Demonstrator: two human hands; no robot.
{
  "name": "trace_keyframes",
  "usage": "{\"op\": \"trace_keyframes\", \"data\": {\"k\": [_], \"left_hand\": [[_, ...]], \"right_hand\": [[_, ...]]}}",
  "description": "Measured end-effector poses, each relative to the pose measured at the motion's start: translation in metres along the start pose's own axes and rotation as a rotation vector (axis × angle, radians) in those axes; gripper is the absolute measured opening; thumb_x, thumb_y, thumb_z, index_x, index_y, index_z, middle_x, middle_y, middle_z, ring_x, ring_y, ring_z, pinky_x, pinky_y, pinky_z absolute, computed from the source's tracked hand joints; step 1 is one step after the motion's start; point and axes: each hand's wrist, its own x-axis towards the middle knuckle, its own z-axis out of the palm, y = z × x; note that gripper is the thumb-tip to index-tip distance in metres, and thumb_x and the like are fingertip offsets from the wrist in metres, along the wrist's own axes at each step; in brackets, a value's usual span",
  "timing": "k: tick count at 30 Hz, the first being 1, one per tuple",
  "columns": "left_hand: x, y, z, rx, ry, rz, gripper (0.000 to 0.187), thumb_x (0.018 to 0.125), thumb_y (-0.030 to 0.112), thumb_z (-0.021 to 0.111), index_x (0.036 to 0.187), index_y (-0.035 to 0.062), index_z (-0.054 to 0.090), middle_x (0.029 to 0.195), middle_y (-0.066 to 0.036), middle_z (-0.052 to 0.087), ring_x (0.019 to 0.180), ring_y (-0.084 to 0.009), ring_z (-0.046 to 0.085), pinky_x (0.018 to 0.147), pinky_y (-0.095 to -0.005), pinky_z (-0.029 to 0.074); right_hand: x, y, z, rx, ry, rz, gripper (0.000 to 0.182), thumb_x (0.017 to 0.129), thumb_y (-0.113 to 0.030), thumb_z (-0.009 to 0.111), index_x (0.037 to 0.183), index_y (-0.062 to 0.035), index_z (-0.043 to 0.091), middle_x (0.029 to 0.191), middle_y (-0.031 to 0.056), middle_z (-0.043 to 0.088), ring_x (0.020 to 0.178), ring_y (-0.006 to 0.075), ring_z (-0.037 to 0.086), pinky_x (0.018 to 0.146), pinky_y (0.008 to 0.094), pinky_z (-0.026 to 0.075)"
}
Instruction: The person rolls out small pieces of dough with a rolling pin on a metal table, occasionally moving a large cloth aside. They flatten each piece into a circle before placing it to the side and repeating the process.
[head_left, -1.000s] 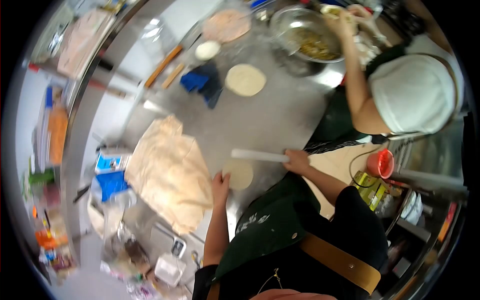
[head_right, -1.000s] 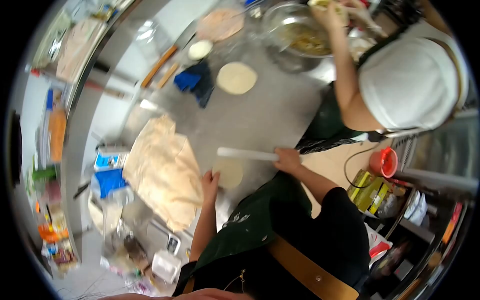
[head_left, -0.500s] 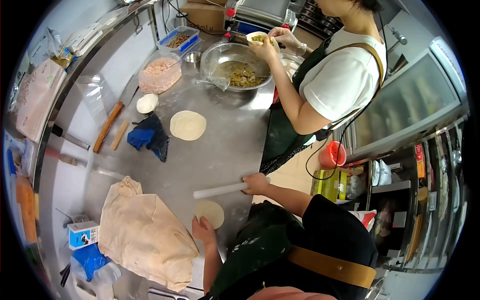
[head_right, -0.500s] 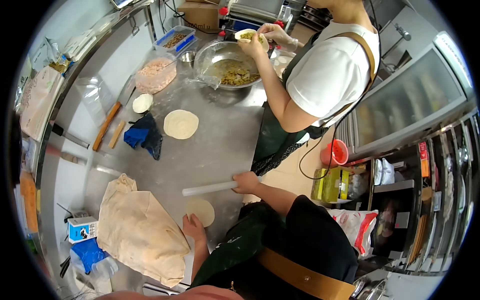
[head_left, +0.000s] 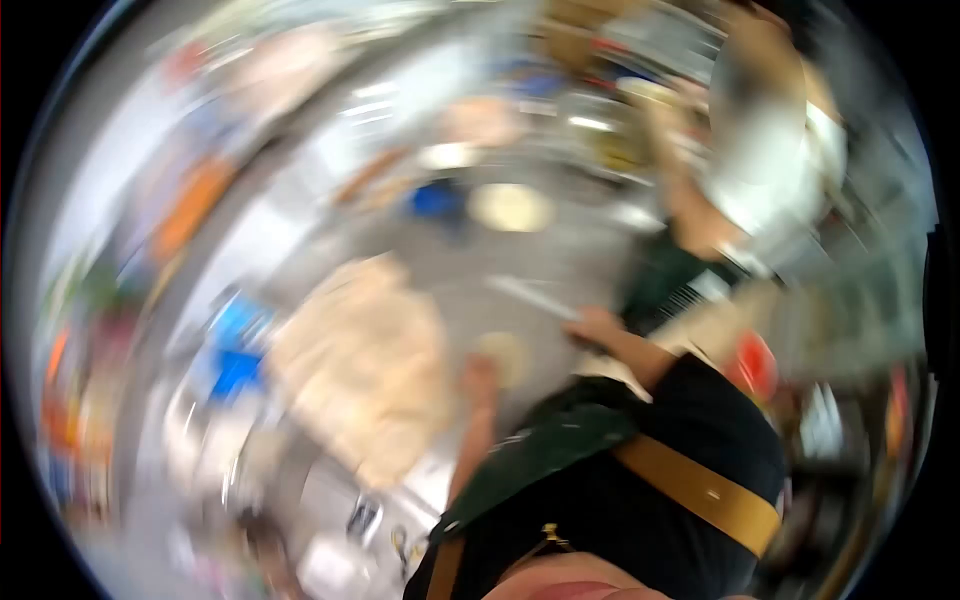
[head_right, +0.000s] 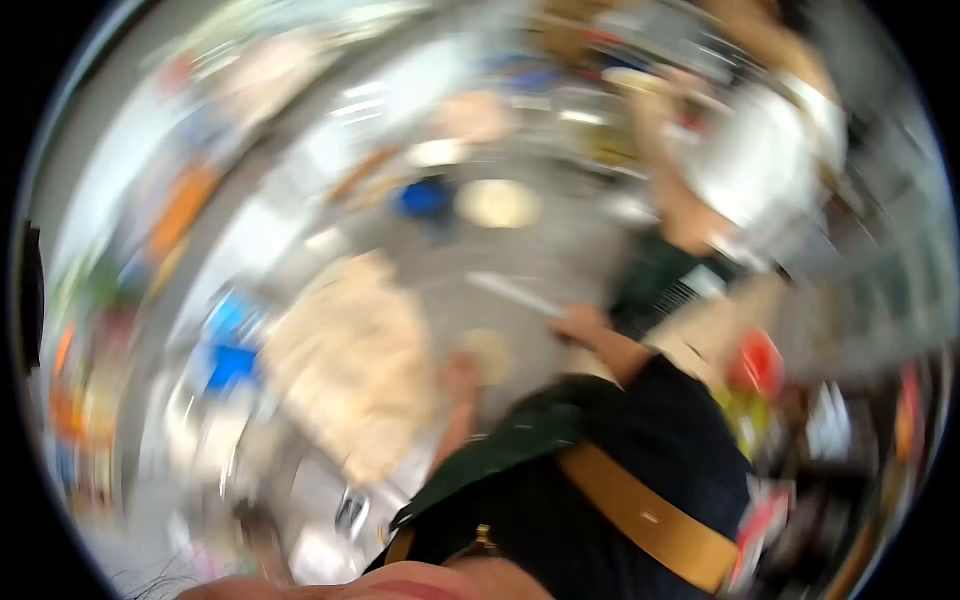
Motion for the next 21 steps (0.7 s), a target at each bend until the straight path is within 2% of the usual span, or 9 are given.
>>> {"op": "trace_keyframes", "data": {"k": [2, 4, 5, 6, 8, 11, 13, 18, 21], "left_hand": [[0.006, -0.006, -0.013, -0.002, 0.035, -0.127, 0.036, 0.088, 0.037, 0.055, 0.078, 0.0028, 0.062, 0.073, -0.023, 0.062, 0.069, -0.0399, 0.061, 0.061, -0.0500, 0.046], [0.012, -0.005, -0.036, -0.053, -0.035, -0.198, 0.040, 0.086, 0.043, 0.057, 0.084, 0.0039, 0.066, 0.079, -0.020, 0.066, 0.074, -0.0377, 0.064, 0.067, -0.0473, 0.049], [0.010, -0.003, -0.037, -0.085, -0.010, -0.250, 0.042, 0.089, 0.043, 0.057, 0.088, 0.0023, 0.067, 0.081, -0.018, 0.066, 0.076, -0.0325, 0.063, 0.070, -0.0450, 0.048], [0.005, 0.005, -0.054, -0.229, -0.065, -0.220, 0.044, 0.090, 0.044, 0.058, 0.096, 0.0018, 0.068, 0.086, -0.017, 0.068, 0.079, -0.0289, 0.065, 0.074, -0.0407, 0.050], [0.007, 0.006, -0.052, -0.385, -0.103, -0.378, 0.043, 0.090, 0.041, 0.060, 0.101, 0.0004, 0.069, 0.088, -0.015, 0.070, 0.083, -0.0241, 0.066, 0.076, -0.0376, 0.051], [0.019, 0.011, -0.055, -0.190, -0.066, -0.469, 0.042, 0.087, 0.040, 0.064, 0.103, 0.0018, 0.069, 0.091, -0.013, 0.071, 0.086, -0.0232, 0.067, 0.078, -0.0362, 0.052], [0.009, -0.006, -0.043, -0.252, -0.031, -0.499, 0.045, 0.082, 0.044, 0.068, 0.103, 0.0042, 0.070, 0.096, -0.013, 0.071, 0.088, -0.0248, 0.067, 0.080, -0.0360, 0.052], [0.026, -0.024, -0.042, -0.286, -0.214, -0.602, 0.043, 0.082, 0.038, 0.070, 0.103, -0.0002, 0.070, 0.089, -0.011, 0.071, 0.082, -0.0214, 0.067, 0.076, -0.0339, 0.052], [0.038, -0.020, -0.046, -0.101, -0.340, -0.437, 0.046, 0.079, 0.042, 0.071, 0.102, 0.0020, 0.071, 0.091, -0.014, 0.072, 0.087, -0.0241, 0.068, 0.078, -0.0361, 0.052]], "right_hand": [[0.022, 0.005, 0.006, 0.109, -0.132, -0.079, 0.042, 0.080, -0.046, 0.064, 0.078, -0.0052, 0.072, 0.071, 0.0115, 0.071, 0.067, 0.0279, 0.071, 0.062, 0.0415, 0.056], [0.057, 0.021, 0.025, -0.071, 0.330, -0.399, 0.048, 0.078, -0.047, 0.066, 0.081, 0.0011, 0.071, 0.072, 0.0226, 0.068, 0.073, 0.0393, 0.069, 0.066, 0.0498, 0.054], [0.070, 0.022, 0.022, -0.299, 0.362, -0.380, 0.052, 0.076, -0.049, 0.067, 0.082, 0.0020, 0.070, 0.074, 0.0234, 0.068, 0.073, 0.0411, 0.068, 0.065, 0.0503, 0.053], [0.063, 0.019, 0.017, -0.314, 0.262, -0.335, 0.053, 0.078, -0.052, 0.061, 0.094, -0.0022, 0.072, 0.087, 0.0211, 0.070, 0.082, 0.0413, 0.067, 0.074, 0.0492, 0.052], [0.059, 0.013, 0.010, -0.306, 0.159, -0.391, 0.057, 0.078, -0.057, 0.059, 0.095, -0.0043, 0.072, 0.085, 0.0195, 0.070, 0.084, 0.0403, 0.067, 0.075, 0.0474, 0.052], [0.059, 0.015, 0.020, -0.338, 0.212, -0.359, 0.061, 0.078, -0.061, 0.056, 0.097, -0.0045, 0.072, 0.089, 0.0192, 0.070, 0.087, 0.0382, 0.066, 0.077, 0.0459, 0.051], [0.042, 0.008, 0.004, -0.299, -0.050, -0.257, 0.059, 0.079, -0.063, 0.058, 0.094, -0.0087, 0.074, 0.085, 0.0132, 0.071, 0.079, 0.0333, 0.068, 0.071, 0.0424, 0.053], [0.040, 0.024, 0.019, -0.308, 0.157, -0.427, 0.053, 0.079, -0.062, 0.058, 0.088, -0.0115, 0.072, 0.077, 0.0112, 0.069, 0.072, 0.0322, 0.066, 0.065, 0.0431, 0.051], [0.032, 0.016, 0.014, -0.279, 0.207, -0.463, 0.051, 0.078, -0.060, 0.060, 0.083, -0.0103, 0.069, 0.075, 0.0116, 0.067, 0.069, 0.0335, 0.065, 0.063, 0.0446, 0.051]]}}
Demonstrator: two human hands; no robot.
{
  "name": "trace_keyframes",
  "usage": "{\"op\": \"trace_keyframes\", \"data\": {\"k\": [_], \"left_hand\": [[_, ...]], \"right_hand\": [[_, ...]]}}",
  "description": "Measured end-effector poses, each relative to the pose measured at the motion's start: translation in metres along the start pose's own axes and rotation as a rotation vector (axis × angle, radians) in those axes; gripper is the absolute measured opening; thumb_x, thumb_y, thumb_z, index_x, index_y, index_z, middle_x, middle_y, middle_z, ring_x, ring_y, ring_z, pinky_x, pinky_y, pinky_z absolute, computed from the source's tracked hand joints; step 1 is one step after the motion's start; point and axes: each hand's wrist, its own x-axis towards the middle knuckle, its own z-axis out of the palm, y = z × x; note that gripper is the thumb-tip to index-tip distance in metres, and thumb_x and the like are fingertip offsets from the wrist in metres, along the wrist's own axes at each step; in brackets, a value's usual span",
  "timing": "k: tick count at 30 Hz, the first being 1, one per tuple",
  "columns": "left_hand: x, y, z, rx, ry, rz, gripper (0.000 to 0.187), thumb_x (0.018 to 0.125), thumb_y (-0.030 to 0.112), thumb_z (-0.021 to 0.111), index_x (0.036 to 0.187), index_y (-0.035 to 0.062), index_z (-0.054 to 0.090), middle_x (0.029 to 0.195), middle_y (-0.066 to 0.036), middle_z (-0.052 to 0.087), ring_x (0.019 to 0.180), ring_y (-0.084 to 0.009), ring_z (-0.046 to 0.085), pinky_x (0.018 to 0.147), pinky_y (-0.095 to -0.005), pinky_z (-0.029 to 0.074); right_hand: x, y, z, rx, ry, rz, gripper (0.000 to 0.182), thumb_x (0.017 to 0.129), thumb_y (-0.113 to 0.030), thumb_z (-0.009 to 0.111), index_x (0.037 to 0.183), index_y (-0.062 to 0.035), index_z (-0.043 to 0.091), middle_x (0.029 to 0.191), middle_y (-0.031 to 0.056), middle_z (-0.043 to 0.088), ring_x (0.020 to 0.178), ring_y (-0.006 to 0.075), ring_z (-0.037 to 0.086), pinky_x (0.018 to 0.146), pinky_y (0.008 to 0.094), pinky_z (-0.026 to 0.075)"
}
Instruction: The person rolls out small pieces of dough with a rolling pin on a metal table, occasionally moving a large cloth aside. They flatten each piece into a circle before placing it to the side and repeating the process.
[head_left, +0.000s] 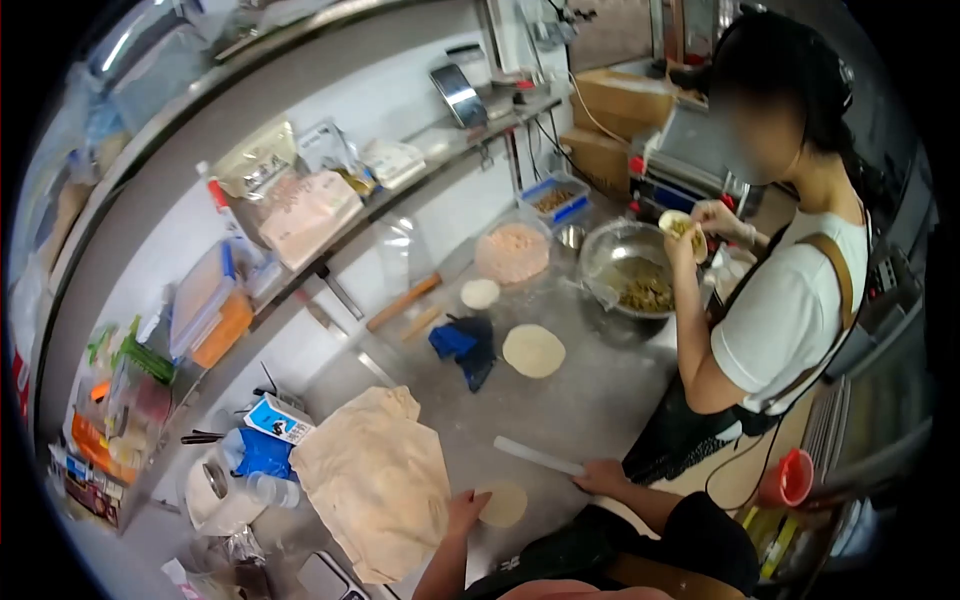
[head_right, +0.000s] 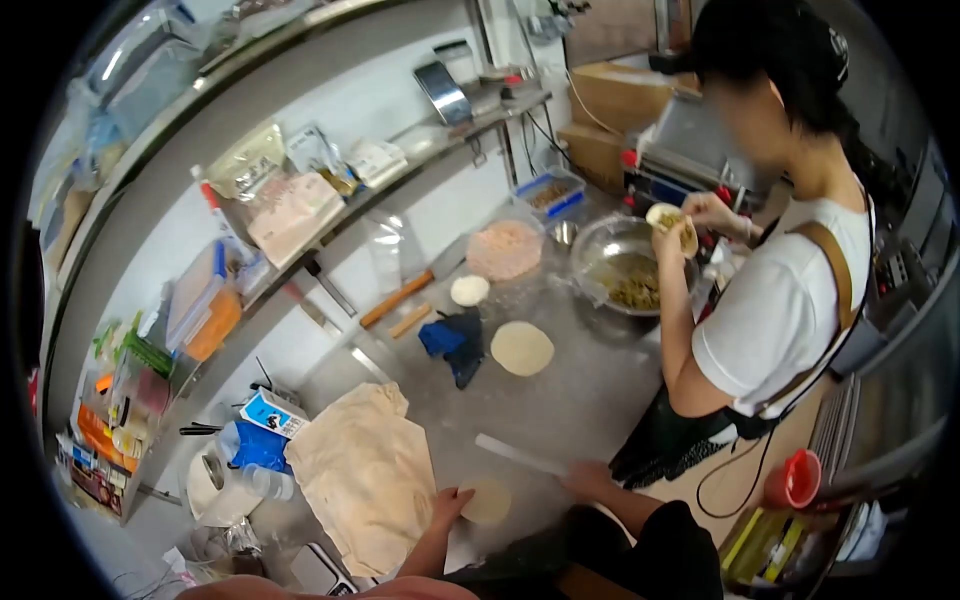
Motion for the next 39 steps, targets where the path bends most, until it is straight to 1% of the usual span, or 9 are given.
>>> {"op": "trace_keyframes", "data": {"k": [3, 12, 15, 18, 22, 28, 32, 33, 39], "left_hand": [[-0.004, 0.046, -0.014, 0.005, -0.185, -0.140, 0.045, 0.077, 0.040, 0.072, 0.101, 0.0015, 0.071, 0.090, -0.016, 0.071, 0.087, -0.0261, 0.068, 0.078, -0.0373, 0.051], [-0.031, 0.098, -0.009, 0.532, -0.150, 0.226, 0.041, 0.078, 0.031, 0.070, 0.106, 0.0015, 0.067, 0.094, -0.020, 0.069, 0.091, -0.0371, 0.066, 0.079, -0.0452, 0.051], [-0.035, 0.105, -0.006, 0.204, -0.149, 0.157, 0.037, 0.079, 0.030, 0.069, 0.102, 0.0012, 0.067, 0.093, -0.021, 0.069, 0.091, -0.0383, 0.065, 0.080, -0.0454, 0.051], [-0.003, 0.074, 0.000, -0.130, -0.146, 0.107, 0.033, 0.079, 0.026, 0.068, 0.102, 0.0009, 0.067, 0.095, -0.022, 0.068, 0.093, -0.0394, 0.064, 0.080, -0.0456, 0.050], [0.027, 0.022, 0.008, 0.144, -0.070, 0.143, 0.033, 0.080, 0.020, 0.066, 0.106, 0.0004, 0.066, 0.098, -0.022, 0.068, 0.096, -0.0375, 0.065, 0.081, -0.0434, 0.050], [0.020, 0.020, 0.000, 0.007, -0.155, 0.085, 0.031, 0.083, 0.017, 0.061, 0.108, -0.0002, 0.065, 0.098, -0.021, 0.069, 0.095, -0.0349, 0.066, 0.082, -0.0407, 0.050], [0.020, 0.040, -0.015, 0.123, -0.208, -0.085, 0.034, 0.086, 0.023, 0.056, 0.110, 0.0000, 0.065, 0.100, -0.024, 0.067, 0.096, -0.0367, 0.064, 0.080, -0.0410, 0.050], [0.017, 0.031, -0.012, 0.082, -0.131, 0.073, 0.034, 0.087, 0.023, 0.053, 0.111, 0.0011, 0.065, 0.098, -0.024, 0.067, 0.091, -0.0393, 0.063, 0.077, -0.0430, 0.049], [0.011, 0.054, -0.025, -0.286, -0.258, -0.094, 0.031, 0.083, 0.003, 0.055, 0.113, -0.0014, 0.063, 0.085, -0.005, 0.065, 0.074, -0.0134, 0.059, 0.066, -0.0294, 0.048]], "right_hand": [[-0.010, -0.004, -0.003, 0.031, 0.044, -0.027, 0.048, 0.078, -0.057, 0.063, 0.080, -0.0094, 0.066, 0.073, 0.0132, 0.066, 0.068, 0.0347, 0.065, 0.061, 0.0459, 0.050], [-0.009, -0.006, -0.005, 0.032, 0.089, -0.026, 0.047, 0.079, -0.055, 0.064, 0.075, -0.0084, 0.062, 0.067, 0.0134, 0.064, 0.063, 0.0348, 0.064, 0.059, 0.0458, 0.050], [-0.008, 0.003, 0.011, 0.034, 0.129, -0.059, 0.047, 0.078, -0.056, 0.065, 0.075, -0.0085, 0.062, 0.066, 0.0132, 0.064, 0.063, 0.0344, 0.064, 0.058, 0.0459, 0.050], [-0.011, -0.005, -0.001, 0.020, 0.150, -0.057, 0.047, 0.078, -0.056, 0.065, 0.075, -0.0086, 0.062, 0.067, 0.0130, 0.064, 0.063, 0.0342, 0.064, 0.058, 0.0457, 0.050], [-0.012, -0.007, -0.003, 0.070, 0.174, -0.034, 0.048, 0.078, -0.057, 0.066, 0.075, -0.0095, 0.062, 0.068, 0.0131, 0.064, 0.065, 0.0348, 0.065, 0.060, 0.0470, 0.051], [-0.014, -0.011, -0.031, 0.055, -0.175, -0.081, 0.049, 0.086, -0.054, 0.059, 0.106, -0.0094, 0.056, 0.087, 0.0182, 0.066, 0.083, 0.0396, 0.063, 0.070, 0.0488, 0.049], [-0.011, -0.002, -0.035, -0.050, -0.137, -0.442, 0.038, 0.086, -0.042, 0.063, 0.106, -0.0106, 0.058, 0.090, 0.0130, 0.063, 0.082, 0.0333, 0.063, 0.069, 0.0460, 0.050], [-0.008, -0.011, -0.048, -0.067, -0.153, -0.517, 0.032, 0.085, -0.039, 0.065, 0.098, -0.0110, 0.057, 0.087, 0.0101, 0.060, 0.081, 0.0314, 0.062, 0.065, 0.0449, 0.049], [0.042, -0.043, -0.043, -0.161, -0.013, -0.908, 0.020, 0.075, -0.025, 0.070, 0.088, -0.0129, 0.061, 0.089, 0.0061, 0.057, 0.091, 0.0264, 0.057, 0.079, 0.0410, 0.045]]}}
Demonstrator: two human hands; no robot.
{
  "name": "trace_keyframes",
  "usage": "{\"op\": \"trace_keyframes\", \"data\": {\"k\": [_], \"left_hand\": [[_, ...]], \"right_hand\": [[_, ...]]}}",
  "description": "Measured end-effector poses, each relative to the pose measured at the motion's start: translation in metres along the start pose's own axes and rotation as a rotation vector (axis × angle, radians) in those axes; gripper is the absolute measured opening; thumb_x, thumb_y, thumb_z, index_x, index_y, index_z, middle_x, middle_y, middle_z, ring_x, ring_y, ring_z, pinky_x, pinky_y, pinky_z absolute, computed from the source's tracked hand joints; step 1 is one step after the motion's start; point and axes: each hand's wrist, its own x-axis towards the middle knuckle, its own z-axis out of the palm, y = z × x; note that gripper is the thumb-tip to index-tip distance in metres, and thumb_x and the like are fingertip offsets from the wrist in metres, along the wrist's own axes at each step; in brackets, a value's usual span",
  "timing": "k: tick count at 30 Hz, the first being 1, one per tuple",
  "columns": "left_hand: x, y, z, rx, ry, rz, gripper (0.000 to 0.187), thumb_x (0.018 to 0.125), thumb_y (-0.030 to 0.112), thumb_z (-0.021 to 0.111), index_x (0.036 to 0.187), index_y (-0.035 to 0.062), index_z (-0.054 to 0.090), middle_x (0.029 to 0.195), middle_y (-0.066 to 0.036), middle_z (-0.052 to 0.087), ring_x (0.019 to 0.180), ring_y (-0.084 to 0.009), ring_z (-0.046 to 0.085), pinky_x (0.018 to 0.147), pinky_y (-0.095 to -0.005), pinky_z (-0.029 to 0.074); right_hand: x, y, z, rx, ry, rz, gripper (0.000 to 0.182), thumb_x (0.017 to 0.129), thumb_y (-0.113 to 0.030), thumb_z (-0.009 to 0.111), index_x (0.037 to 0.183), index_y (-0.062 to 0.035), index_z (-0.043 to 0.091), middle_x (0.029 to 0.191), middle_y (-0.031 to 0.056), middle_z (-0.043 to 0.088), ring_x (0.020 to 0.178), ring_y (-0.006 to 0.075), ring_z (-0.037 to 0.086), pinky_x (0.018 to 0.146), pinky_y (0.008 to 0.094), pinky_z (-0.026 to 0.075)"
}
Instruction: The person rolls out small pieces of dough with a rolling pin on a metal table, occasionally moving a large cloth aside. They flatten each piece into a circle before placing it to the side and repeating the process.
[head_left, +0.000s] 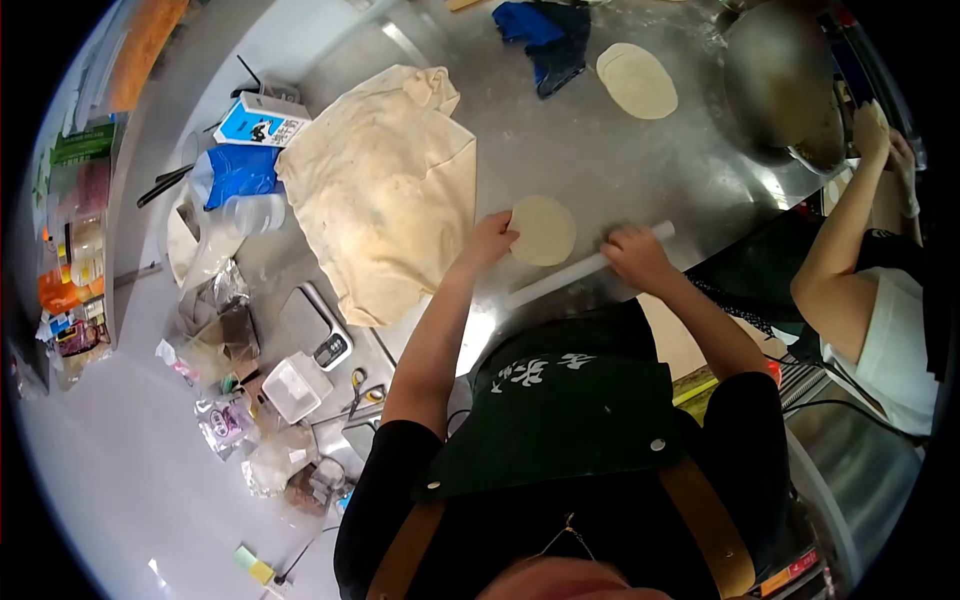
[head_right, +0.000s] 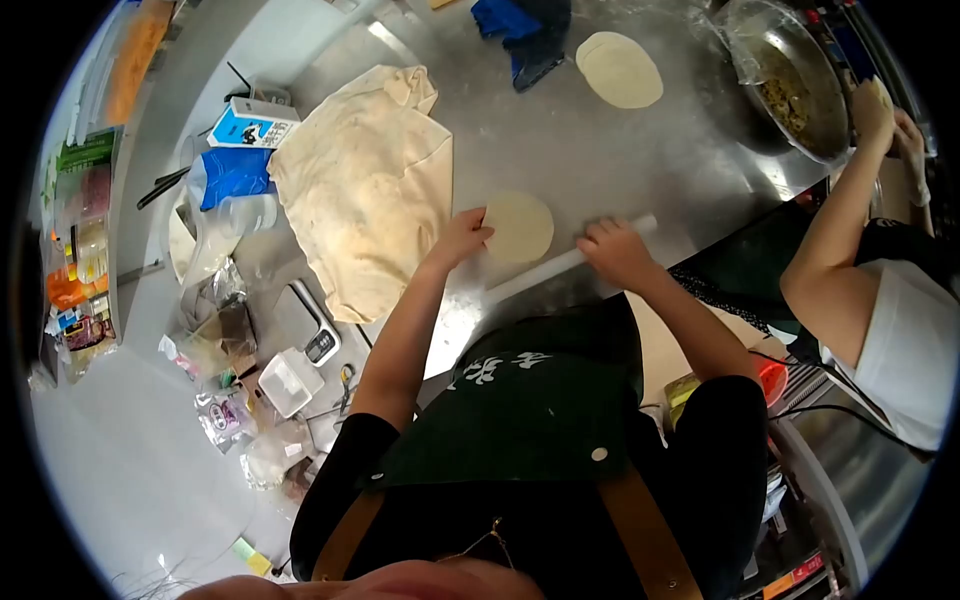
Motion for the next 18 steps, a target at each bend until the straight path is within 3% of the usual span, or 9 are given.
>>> {"op": "trace_keyframes", "data": {"k": [2, 5, 8, 11, 14, 18], "left_hand": [[0.000, 0.002, -0.002, 0.031, -0.008, -0.017, 0.031, 0.084, 0.004, 0.055, 0.113, -0.0021, 0.063, 0.087, -0.006, 0.065, 0.076, -0.0129, 0.059, 0.067, -0.0288, 0.048], [0.005, -0.004, 0.000, -0.029, 0.035, 0.031, 0.032, 0.082, 0.006, 0.059, 0.113, -0.0027, 0.063, 0.085, -0.009, 0.067, 0.075, -0.0153, 0.061, 0.068, -0.0301, 0.048], [0.005, 0.008, 0.001, -0.051, 0.088, 0.073, 0.033, 0.081, 0.009, 0.062, 0.111, -0.0035, 0.063, 0.085, -0.012, 0.067, 0.076, -0.0173, 0.062, 0.070, -0.0310, 0.048], [0.016, 0.006, 0.006, -0.077, 0.119, 0.086, 0.032, 0.080, 0.014, 0.065, 0.108, -0.0030, 0.065, 0.085, -0.013, 0.068, 0.076, -0.0192, 0.063, 0.070, -0.0319, 0.049], [0.028, 0.007, 0.005, 0.022, 0.110, 0.032, 0.032, 0.079, 0.019, 0.067, 0.103, -0.0024, 0.067, 0.085, -0.015, 0.068, 0.076, -0.0220, 0.064, 0.070, -0.0332, 0.049], [0.032, 0.024, 0.003, 0.104, 0.087, -0.034, 0.032, 0.075, 0.022, 0.070, 0.097, -0.0014, 0.068, 0.084, -0.018, 0.068, 0.078, -0.0283, 0.066, 0.070, -0.0364, 0.050]], "right_hand": [[0.027, 0.000, -0.003, -0.024, 0.089, -0.078, 0.020, 0.074, -0.024, 0.070, 0.087, -0.0121, 0.062, 0.089, 0.0055, 0.057, 0.092, 0.0255, 0.056, 0.085, 0.0398, 0.043], [0.055, 0.007, 0.003, 0.052, 0.050, -0.111, 0.025, 0.076, -0.029, 0.070, 0.089, -0.0094, 0.062, 0.093, 0.0068, 0.056, 0.093, 0.0256, 0.055, 0.089, 0.0399, 0.041], [0.068, 0.007, 0.012, 0.082, 0.022, 0.012, 0.034, 0.080, -0.033, 0.068, 0.101, -0.0069, 0.061, 0.106, 0.0111, 0.056, 0.106, 0.0282, 0.052, 0.097, 0.0441, 0.038], [0.088, -0.003, 0.026, -0.028, 0.210, 0.167, 0.041, 0.086, -0.032, 0.062, 0.117, -0.0056, 0.057, 0.128, 0.0155, 0.050, 0.123, 0.0323, 0.044, 0.107, 0.0481, 0.031], [0.083, -0.015, 0.046, -0.014, 0.222, 0.377, 0.046, 0.088, -0.026, 0.057, 0.127, -0.0046, 0.051, 0.142, 0.0169, 0.042, 0.133, 0.0348, 0.036, 0.111, 0.0500, 0.026], [0.063, -0.020, 0.051, -0.097, 0.166, 0.432, 0.047, 0.089, -0.025, 0.053, 0.131, -0.0041, 0.049, 0.145, 0.0174, 0.039, 0.136, 0.0345, 0.034, 0.112, 0.0511, 0.025]]}}
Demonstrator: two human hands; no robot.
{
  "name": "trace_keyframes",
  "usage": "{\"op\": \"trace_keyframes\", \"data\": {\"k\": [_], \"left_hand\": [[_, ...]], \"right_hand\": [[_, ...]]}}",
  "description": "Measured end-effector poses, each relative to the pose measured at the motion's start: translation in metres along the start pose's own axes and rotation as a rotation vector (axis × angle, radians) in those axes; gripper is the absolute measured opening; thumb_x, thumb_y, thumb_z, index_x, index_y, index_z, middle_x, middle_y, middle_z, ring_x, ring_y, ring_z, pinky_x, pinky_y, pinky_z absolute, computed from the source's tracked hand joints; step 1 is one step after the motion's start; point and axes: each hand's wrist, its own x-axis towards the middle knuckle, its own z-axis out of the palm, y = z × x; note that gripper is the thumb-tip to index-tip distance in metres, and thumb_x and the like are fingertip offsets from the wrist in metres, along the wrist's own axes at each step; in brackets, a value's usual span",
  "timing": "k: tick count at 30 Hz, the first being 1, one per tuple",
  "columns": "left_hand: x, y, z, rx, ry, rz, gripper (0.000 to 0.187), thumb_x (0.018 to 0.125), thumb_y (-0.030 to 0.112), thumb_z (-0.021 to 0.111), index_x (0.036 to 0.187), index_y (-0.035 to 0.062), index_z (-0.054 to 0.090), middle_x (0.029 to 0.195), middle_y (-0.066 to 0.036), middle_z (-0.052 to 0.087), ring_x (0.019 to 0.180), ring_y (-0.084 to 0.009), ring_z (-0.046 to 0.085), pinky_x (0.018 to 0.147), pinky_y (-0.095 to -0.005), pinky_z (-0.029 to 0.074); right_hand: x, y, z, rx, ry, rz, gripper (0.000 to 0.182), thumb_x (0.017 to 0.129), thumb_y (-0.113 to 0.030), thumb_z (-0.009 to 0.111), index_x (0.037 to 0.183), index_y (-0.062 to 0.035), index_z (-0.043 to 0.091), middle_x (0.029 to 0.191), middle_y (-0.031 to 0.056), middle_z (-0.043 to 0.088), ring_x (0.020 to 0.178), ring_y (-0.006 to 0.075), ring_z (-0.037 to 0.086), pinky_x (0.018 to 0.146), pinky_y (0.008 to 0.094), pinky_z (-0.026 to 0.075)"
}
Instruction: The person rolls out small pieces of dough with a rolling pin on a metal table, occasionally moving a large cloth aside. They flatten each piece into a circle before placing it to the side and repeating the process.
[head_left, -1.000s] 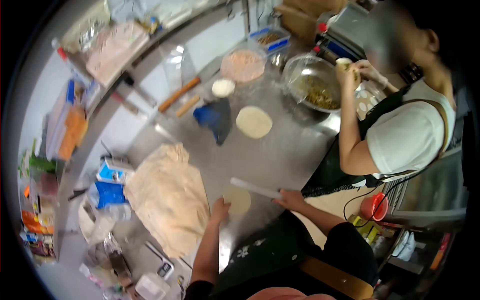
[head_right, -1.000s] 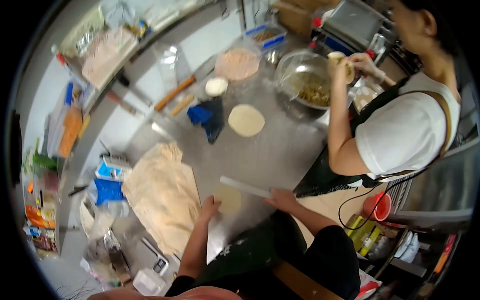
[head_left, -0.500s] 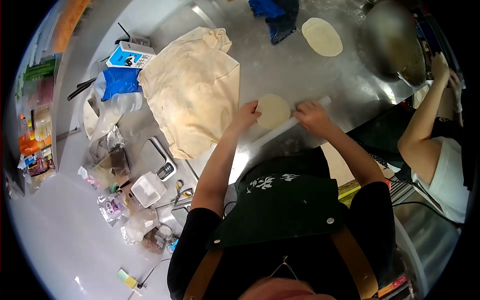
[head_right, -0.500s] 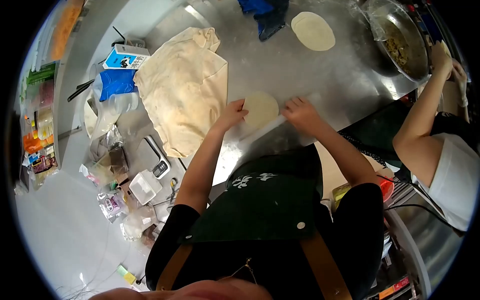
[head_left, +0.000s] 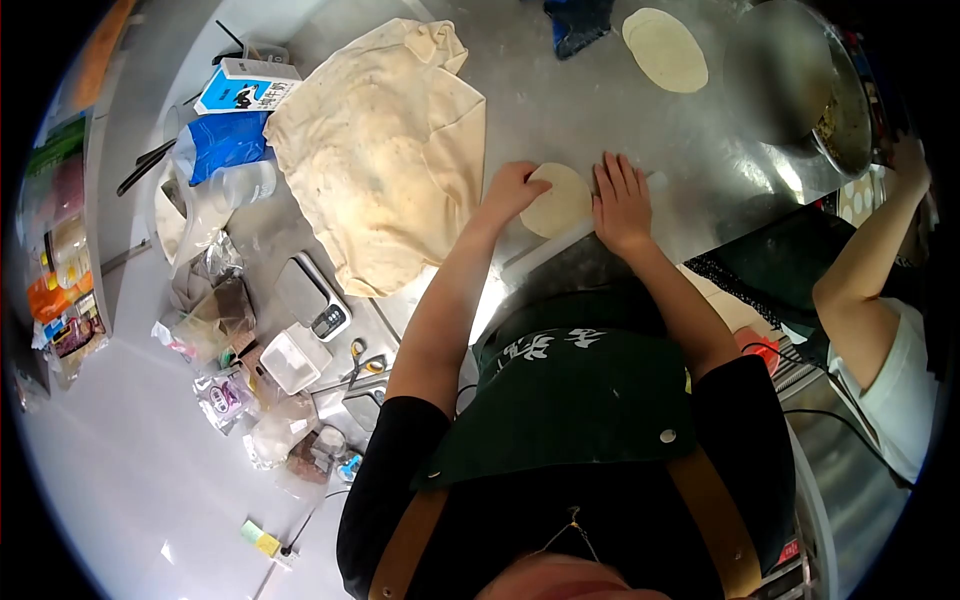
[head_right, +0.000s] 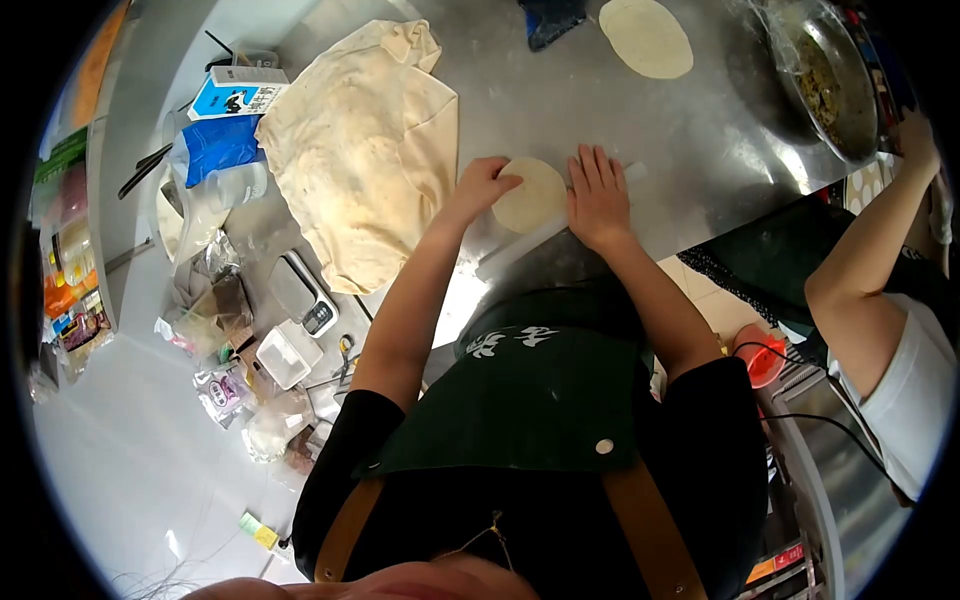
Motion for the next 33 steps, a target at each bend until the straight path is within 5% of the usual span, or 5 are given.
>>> {"op": "trace_keyframes", "data": {"k": [12, 18, 23, 30, 33], "left_hand": [[-0.028, 0.025, 0.034, 0.745, 0.130, 0.162, 0.024, 0.077, 0.013, 0.069, 0.100, 0.0084, 0.068, 0.094, -0.019, 0.068, 0.091, -0.0363, 0.064, 0.078, -0.0443, 0.051], [-0.064, 0.029, 0.018, 0.124, 0.174, 0.079, 0.028, 0.080, 0.006, 0.060, 0.107, 0.0058, 0.064, 0.105, -0.019, 0.065, 0.097, -0.0399, 0.060, 0.082, -0.0476, 0.049], [-0.060, -0.006, 0.020, 0.391, 0.148, 0.020, 0.031, 0.081, 0.005, 0.058, 0.112, 0.0027, 0.061, 0.108, -0.023, 0.063, 0.101, -0.0418, 0.058, 0.085, -0.0470, 0.047], [-0.056, -0.012, 0.018, 0.129, 0.221, 0.097, 0.031, 0.082, 0.007, 0.059, 0.112, 0.0017, 0.062, 0.102, -0.023, 0.065, 0.093, -0.0390, 0.062, 0.082, -0.0438, 0.049], [-0.055, -0.007, 0.016, -0.129, 0.151, -0.051, 0.034, 0.083, 0.008, 0.059, 0.115, -0.0028, 0.062, 0.093, -0.014, 0.067, 0.086, -0.0223, 0.062, 0.077, -0.0338, 0.048]], "right_hand": [[-0.026, 0.014, -0.015, 0.132, -0.048, -0.160, 0.052, 0.079, -0.028, 0.069, 0.124, -0.0065, 0.055, 0.147, 0.0156, 0.038, 0.136, 0.0308, 0.036, 0.113, 0.0505, 0.026], [-0.049, 0.044, -0.038, 0.186, -0.125, -0.379, 0.044, 0.061, -0.019, 0.081, 0.100, -0.0095, 0.063, 0.124, 0.0121, 0.052, 0.122, 0.0293, 0.048, 0.109, 0.0499, 0.033], [-0.009, 0.026, -0.056, 0.235, -0.102, -0.414, 0.042, 0.059, -0.019, 0.081, 0.096, -0.0087, 0.062, 0.113, 0.0119, 0.054, 0.115, 0.0308, 0.050, 0.108, 0.0493, 0.034], [0.033, 0.003, -0.008, 0.132, -0.063, -0.154, 0.043, 0.084, -0.035, 0.065, 0.112, -0.0036, 0.059, 0.132, 0.0174, 0.048, 0.127, 0.0338, 0.042, 0.112, 0.0509, 0.026], [0.023, -0.008, 0.001, 0.062, 0.016, -0.021, 0.047, 0.089, -0.032, 0.058, 0.124, -0.0022, 0.052, 0.142, 0.0196, 0.041, 0.134, 0.0352, 0.035, 0.113, 0.0519, 0.023]]}}
